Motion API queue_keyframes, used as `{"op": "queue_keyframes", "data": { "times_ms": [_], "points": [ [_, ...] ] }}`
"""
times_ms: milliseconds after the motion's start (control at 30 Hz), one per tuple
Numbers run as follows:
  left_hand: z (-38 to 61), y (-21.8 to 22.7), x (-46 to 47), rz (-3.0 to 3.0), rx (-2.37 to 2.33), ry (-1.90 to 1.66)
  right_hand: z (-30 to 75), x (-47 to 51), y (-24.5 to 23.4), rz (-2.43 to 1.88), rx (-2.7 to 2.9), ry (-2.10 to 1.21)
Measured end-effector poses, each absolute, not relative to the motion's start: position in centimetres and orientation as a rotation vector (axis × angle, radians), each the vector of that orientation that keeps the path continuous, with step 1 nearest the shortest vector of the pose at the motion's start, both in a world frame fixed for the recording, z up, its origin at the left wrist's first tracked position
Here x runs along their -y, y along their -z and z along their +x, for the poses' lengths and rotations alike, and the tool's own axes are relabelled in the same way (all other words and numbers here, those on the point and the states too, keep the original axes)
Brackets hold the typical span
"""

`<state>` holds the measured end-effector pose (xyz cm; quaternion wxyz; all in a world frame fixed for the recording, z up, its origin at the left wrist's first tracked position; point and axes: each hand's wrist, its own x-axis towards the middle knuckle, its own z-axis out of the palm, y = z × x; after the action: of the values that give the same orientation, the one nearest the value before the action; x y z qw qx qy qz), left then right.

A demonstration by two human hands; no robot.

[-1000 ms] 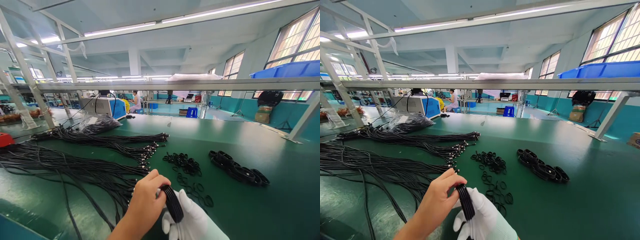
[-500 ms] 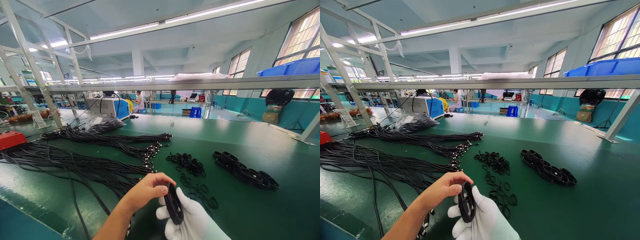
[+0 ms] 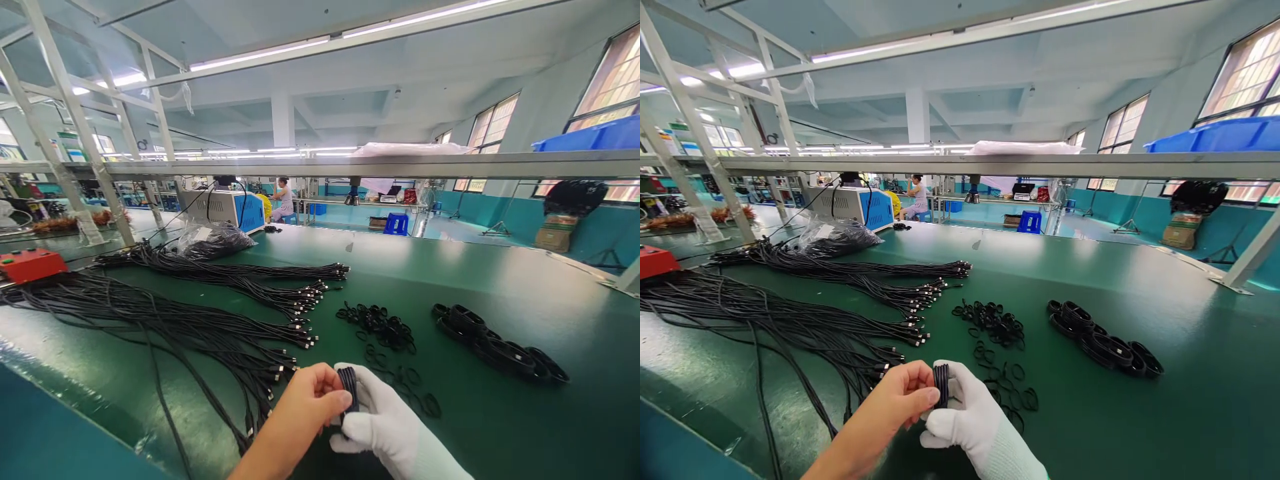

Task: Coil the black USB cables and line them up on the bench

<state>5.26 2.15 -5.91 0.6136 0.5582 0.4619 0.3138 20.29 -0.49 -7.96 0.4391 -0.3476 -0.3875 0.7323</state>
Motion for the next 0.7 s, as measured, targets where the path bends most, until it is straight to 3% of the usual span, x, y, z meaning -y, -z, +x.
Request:
{"op": "queue_keyframes", "data": {
  "times_ms": [500,700],
  "points": [
    [5.5,6.2,-2.2,1.205,-0.915,-0.683,20.3,0.2,8.6,-0.841,1.019,-1.875],
    [4.8,5.5,-2.1,1.846,-1.301,-0.916,20.1,0.6,8.1,-0.894,0.983,-1.86]
  ]
}}
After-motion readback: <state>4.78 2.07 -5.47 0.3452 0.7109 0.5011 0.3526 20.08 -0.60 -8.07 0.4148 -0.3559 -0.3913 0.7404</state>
